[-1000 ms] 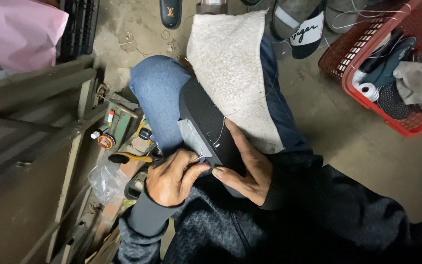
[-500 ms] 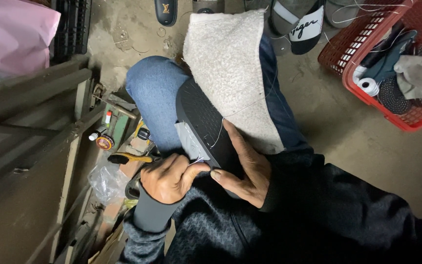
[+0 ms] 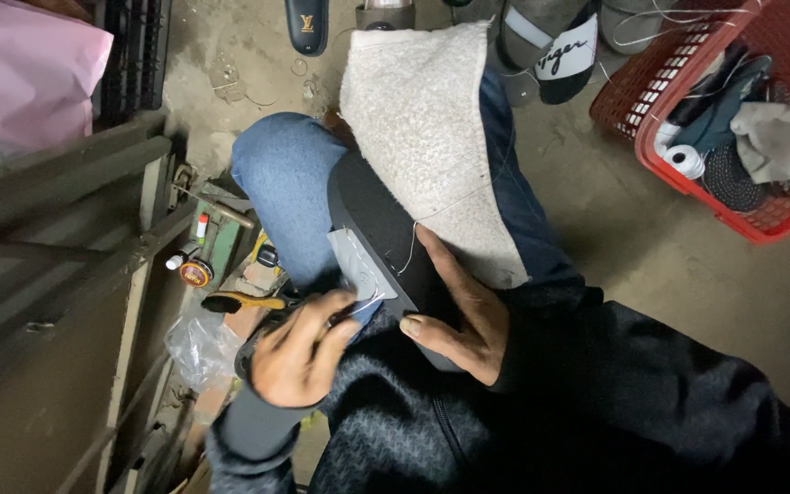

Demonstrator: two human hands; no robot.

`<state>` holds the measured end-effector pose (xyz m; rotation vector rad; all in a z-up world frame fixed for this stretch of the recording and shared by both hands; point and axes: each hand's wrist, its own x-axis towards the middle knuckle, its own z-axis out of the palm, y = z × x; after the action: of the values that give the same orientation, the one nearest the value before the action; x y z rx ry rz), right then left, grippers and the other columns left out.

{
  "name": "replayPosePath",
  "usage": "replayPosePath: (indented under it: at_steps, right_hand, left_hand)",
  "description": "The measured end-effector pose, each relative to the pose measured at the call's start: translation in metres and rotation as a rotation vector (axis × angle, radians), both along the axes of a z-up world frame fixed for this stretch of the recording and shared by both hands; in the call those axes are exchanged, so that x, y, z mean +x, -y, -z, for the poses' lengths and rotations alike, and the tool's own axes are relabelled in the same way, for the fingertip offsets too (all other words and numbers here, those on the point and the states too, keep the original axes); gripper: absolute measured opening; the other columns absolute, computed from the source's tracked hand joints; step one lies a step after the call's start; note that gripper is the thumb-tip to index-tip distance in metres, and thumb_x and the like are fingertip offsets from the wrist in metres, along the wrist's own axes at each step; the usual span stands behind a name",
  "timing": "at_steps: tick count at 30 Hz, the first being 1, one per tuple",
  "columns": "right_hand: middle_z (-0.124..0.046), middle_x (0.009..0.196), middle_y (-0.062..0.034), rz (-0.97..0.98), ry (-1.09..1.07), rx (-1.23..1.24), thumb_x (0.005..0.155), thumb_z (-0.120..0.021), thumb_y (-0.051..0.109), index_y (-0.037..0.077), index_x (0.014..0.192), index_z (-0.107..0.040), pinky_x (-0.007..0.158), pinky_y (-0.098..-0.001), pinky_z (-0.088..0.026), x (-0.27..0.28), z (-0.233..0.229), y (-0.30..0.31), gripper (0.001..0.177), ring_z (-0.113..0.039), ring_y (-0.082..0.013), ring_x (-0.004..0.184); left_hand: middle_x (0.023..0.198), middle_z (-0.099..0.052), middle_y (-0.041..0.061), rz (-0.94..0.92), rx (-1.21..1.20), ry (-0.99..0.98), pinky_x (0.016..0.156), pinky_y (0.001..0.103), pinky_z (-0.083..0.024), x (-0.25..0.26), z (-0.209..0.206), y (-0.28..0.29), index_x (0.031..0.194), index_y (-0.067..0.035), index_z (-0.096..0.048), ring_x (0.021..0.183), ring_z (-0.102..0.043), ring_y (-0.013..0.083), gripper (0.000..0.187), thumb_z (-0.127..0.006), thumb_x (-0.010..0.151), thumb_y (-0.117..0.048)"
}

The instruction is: The person sits on the floor and sews a grey slipper using a needle and thread. They repeatedly push the needle through the slipper sole and pull the thread to secure the stitching. The person then inspects the finished slipper and places it on the floor.

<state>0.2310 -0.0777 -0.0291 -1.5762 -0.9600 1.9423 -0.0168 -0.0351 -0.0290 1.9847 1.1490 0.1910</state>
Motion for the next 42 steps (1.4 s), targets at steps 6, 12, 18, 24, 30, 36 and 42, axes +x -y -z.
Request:
replayPosePath:
  at_steps: [6, 12, 18, 24, 30, 36, 42]
  right_hand:
    - [-0.017, 0.171, -0.0181, 0.033, 0.028, 0.133, 0.093, -0.057, 0.025, 0.002, 0.159, -0.02, 0.127, -0.0362, -0.007, 0.003, -0.009, -0.011, 0.079, -0.013, -0.0251, 0.159]
    - [-0.027, 0.167, -0.0218, 0.136, -0.007, 0.091, 0.093, -0.056, 0.029, 0.002, 0.158, -0.023, 0.126, -0.0359, -0.017, -0.007, 0.002, -0.008, 0.078, -0.025, -0.0273, 0.157]
    - [-0.035, 0.166, -0.0196, 0.154, 0.001, 0.077, 0.089, -0.054, 0.041, 0.006, 0.157, -0.031, 0.125, -0.0369, -0.019, -0.007, 0.005, -0.013, 0.081, -0.03, -0.0272, 0.155]
    - [-0.043, 0.162, -0.0168, 0.173, 0.117, 0.036, 0.086, -0.061, 0.035, 0.009, 0.154, -0.038, 0.123, -0.0348, -0.025, -0.008, 0.011, -0.005, 0.077, -0.038, -0.025, 0.152]
    - [-0.057, 0.139, -0.0278, 0.072, 0.169, 0.08, 0.088, -0.07, 0.043, 0.011, 0.16, -0.035, 0.108, -0.0471, -0.046, -0.007, 0.014, 0.003, 0.086, -0.06, -0.0374, 0.127]
    - [-0.047, 0.152, -0.027, -0.083, 0.286, 0.314, 0.09, -0.07, 0.054, 0.005, 0.163, -0.026, 0.109, -0.0505, -0.044, 0.003, 0.009, 0.014, 0.098, -0.054, -0.0405, 0.134]
    - [-0.072, 0.103, -0.0013, 0.006, 0.833, 1.072, 0.097, -0.07, 0.034, 0.021, 0.121, -0.077, 0.075, -0.0317, -0.058, 0.019, 0.021, 0.0, 0.028, -0.07, -0.0241, 0.091]
  left_hand:
    - [0.104, -0.074, 0.005, 0.181, 0.151, 0.286, 0.061, 0.031, -0.053, 0.009, 0.006, -0.02, 0.132, -0.01, -0.067, 0.065, -0.066, 0.0165, 0.033, -0.051, 0.105, 0.0]
    - [0.095, -0.064, 0.003, 0.133, 0.13, 0.297, 0.063, 0.031, -0.051, 0.018, 0.008, -0.022, 0.134, -0.008, -0.066, 0.063, -0.052, 0.0172, 0.035, -0.048, 0.106, 0.003]
    - [0.087, -0.06, 0.0, 0.218, 0.271, 0.193, 0.05, 0.034, -0.045, 0.029, -0.003, -0.038, 0.131, -0.009, -0.07, 0.053, -0.047, 0.0188, 0.033, -0.046, 0.109, -0.008]
    - [0.084, -0.053, -0.001, 0.299, 0.401, 0.1, 0.046, 0.034, -0.046, 0.033, -0.003, -0.04, 0.136, -0.013, -0.067, 0.05, -0.039, 0.0172, 0.04, -0.053, 0.102, 0.004]
    - [0.071, -0.053, -0.002, 0.266, 0.564, 0.154, 0.05, 0.023, -0.052, 0.033, 0.003, -0.039, 0.116, -0.015, -0.079, 0.049, -0.056, 0.014, 0.036, -0.048, 0.099, -0.009]
    - [0.08, -0.061, -0.001, 0.143, 0.429, 0.321, 0.059, 0.023, -0.054, 0.002, 0.03, -0.013, 0.121, -0.011, -0.08, 0.058, -0.061, 0.0158, 0.037, -0.049, 0.1, -0.008]
    - [0.08, -0.067, 0.004, 0.117, 0.424, 0.292, 0.06, 0.032, -0.058, 0.002, 0.027, 0.0, 0.121, -0.011, -0.081, 0.061, -0.067, 0.0223, 0.034, -0.056, 0.097, -0.007]
